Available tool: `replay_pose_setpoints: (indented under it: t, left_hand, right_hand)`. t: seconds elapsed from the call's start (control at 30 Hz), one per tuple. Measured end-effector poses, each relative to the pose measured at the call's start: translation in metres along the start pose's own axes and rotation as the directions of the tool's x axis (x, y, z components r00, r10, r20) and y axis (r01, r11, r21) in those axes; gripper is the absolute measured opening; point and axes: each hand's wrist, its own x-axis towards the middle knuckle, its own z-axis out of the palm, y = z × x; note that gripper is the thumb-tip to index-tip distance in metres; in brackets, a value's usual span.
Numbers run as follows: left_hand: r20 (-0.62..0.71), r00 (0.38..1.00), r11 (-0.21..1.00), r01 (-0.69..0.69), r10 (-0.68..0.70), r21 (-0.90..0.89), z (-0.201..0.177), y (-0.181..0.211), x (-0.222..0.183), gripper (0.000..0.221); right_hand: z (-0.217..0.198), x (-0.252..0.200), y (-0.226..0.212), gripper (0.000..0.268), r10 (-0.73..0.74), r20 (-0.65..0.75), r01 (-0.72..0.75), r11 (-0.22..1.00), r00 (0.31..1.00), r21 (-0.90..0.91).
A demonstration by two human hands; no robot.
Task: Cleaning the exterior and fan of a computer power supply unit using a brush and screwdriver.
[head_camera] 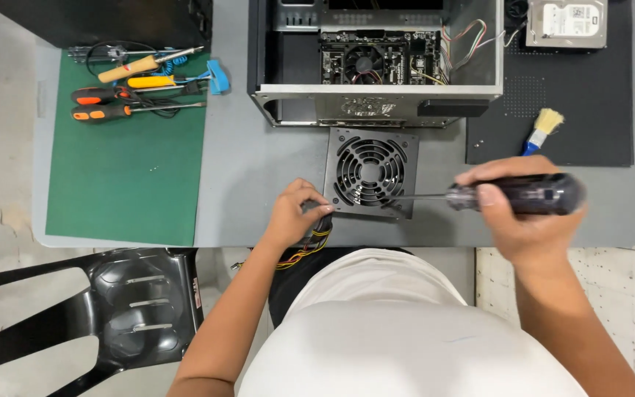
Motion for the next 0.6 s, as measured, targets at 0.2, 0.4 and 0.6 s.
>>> replay_pose_setpoints:
  t: [0.2, 0.4, 0.6]
  left_hand:
    - [-0.279, 0.917, 0.946, 0.222, -0.285, -0.237, -0.022, -0.038, -0.001, 0.012]
    - [-0.525, 0.788, 0.929, 0.37, -0.323, -0.016, -0.07, -0.127, -0.007, 0.017]
    - [-0.771, 0.556, 0.853, 0.521, -0.311, 0.032, -0.118, -0.155, -0.014, 0.014]
  right_hand:
    - [-0.021, -0.024, 0.025, 0.025, 0.111, -0.137, -0.12, 0.991, 0.984, -0.059]
    - [-0.028, -0.035, 0.044, 0.025, 0.068, -0.184, -0.071, 0.997, 0.981, -0.011]
    - [-0.033, -0.039, 0.049, 0.028, 0.093, -0.154, -0.084, 0.995, 0.984, 0.059]
